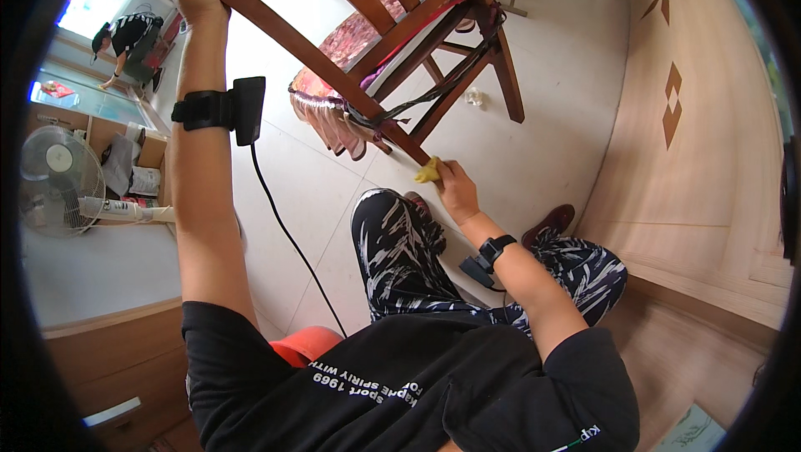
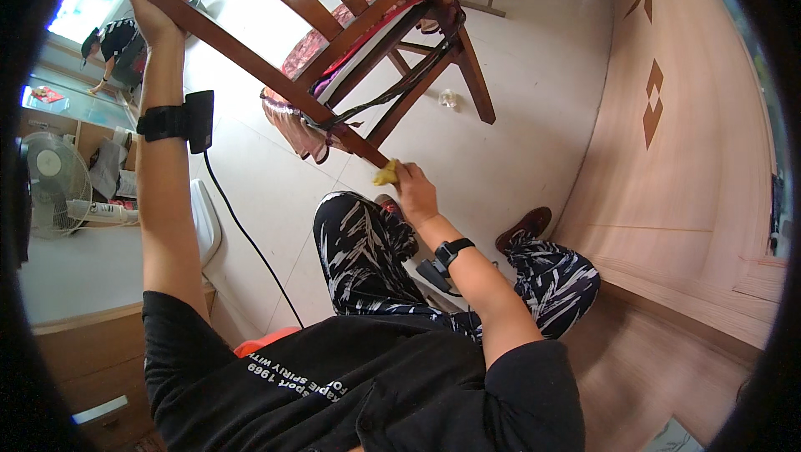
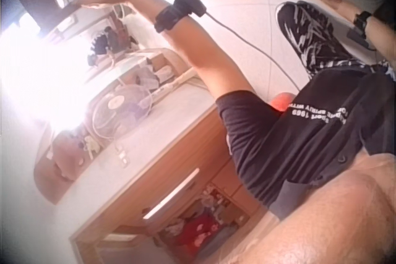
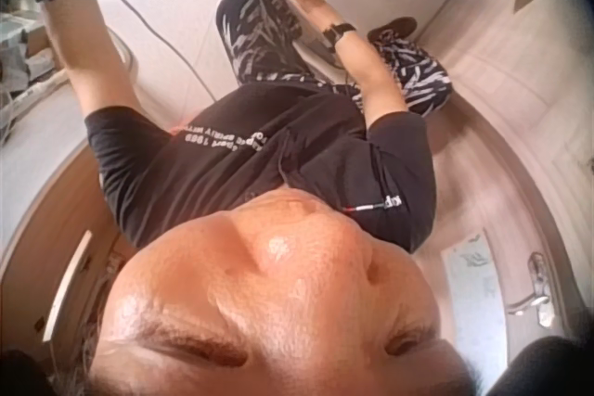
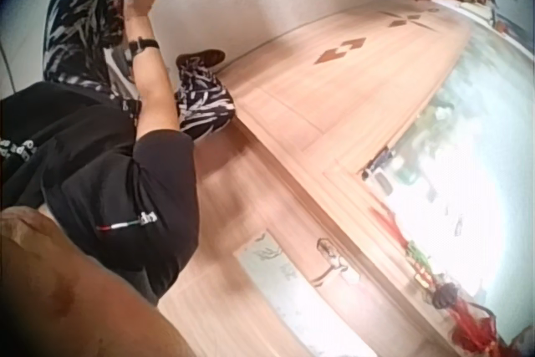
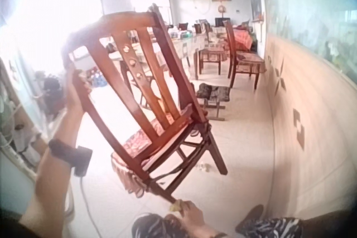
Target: The person wipes the wooden slats, backrest, and legs of a chair with a cloth.
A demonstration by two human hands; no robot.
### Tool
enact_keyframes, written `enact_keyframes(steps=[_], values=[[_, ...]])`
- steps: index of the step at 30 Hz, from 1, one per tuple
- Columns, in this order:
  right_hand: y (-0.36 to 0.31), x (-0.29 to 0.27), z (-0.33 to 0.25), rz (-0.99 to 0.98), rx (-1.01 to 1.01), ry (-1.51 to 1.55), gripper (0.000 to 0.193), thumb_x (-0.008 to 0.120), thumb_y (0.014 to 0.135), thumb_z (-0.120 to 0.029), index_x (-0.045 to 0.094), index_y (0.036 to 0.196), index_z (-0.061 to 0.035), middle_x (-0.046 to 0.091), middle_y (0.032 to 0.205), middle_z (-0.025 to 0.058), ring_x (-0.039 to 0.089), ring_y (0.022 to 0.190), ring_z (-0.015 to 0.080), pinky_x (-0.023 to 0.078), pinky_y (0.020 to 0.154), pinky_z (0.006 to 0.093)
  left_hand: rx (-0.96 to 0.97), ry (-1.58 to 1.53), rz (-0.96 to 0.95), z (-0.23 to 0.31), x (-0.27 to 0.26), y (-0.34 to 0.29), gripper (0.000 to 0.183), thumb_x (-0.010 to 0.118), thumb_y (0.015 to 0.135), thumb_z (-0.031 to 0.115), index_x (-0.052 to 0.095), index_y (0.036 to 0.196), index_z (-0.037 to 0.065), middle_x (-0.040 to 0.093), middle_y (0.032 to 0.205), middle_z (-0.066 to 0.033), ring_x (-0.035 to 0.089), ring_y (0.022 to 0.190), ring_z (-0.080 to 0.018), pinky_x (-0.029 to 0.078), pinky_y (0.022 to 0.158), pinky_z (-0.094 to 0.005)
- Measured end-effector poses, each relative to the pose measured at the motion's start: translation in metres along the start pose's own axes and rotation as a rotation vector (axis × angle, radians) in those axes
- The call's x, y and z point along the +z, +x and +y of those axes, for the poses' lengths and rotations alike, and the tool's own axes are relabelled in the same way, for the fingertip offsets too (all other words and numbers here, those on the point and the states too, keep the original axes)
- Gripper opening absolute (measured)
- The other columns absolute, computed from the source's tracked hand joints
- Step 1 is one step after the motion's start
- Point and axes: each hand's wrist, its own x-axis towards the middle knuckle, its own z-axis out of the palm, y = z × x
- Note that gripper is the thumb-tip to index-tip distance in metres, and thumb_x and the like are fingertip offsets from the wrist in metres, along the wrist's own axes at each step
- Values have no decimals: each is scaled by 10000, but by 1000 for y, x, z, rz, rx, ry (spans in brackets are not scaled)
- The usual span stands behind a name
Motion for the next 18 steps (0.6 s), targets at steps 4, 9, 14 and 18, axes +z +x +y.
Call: enact_keyframes(steps=[4, 9, 14, 18], values=[[-34, 14, 54, -129, 111, -106, 343, 593, 753, -113, 543, 1089, -65, 554, 976, 91, 566, 840, 291, 482, 687, 365, 5, -26, -29, -9, -7, 5, 483, 489, 810, 458, 465, 960, -1, 487, 702, -91, 455, 566, -171, 396, 538, -282], [-45, 19, 86, -396, 312, -258, 168, 555, 781, -141, 594, 910, -42, 578, 936, 131, 582, 808, 320, 475, 679, 388, 3, -24, -48, -8, -7, 5, 484, 478, 816, 463, 455, 957, 0, 479, 700, -92, 457, 569, -175, 388, 532, -281], [-17, -3, 53, -428, 252, -270, 151, 552, 779, -203, 618, 810, -71, 594, 843, 131, 580, 792, 310, 464, 674, 400, 0, -34, -49, -7, -16, 8, 471, 488, 813, 453, 462, 948, 2, 485, 704, -95, 459, 563, -175, 390, 524, -284], [33, -25, -15, -222, 86, -20, 169, 587, 762, -234, 630, 843, -92, 591, 825, 112, 573, 782, 307, 458, 666, 397, 46, -143, -14, -4, -3, 0, 409, 533, 807, 458, 480, 898, 63, 436, 617, -19, 421, 476, -125, 346, 430, -242]])
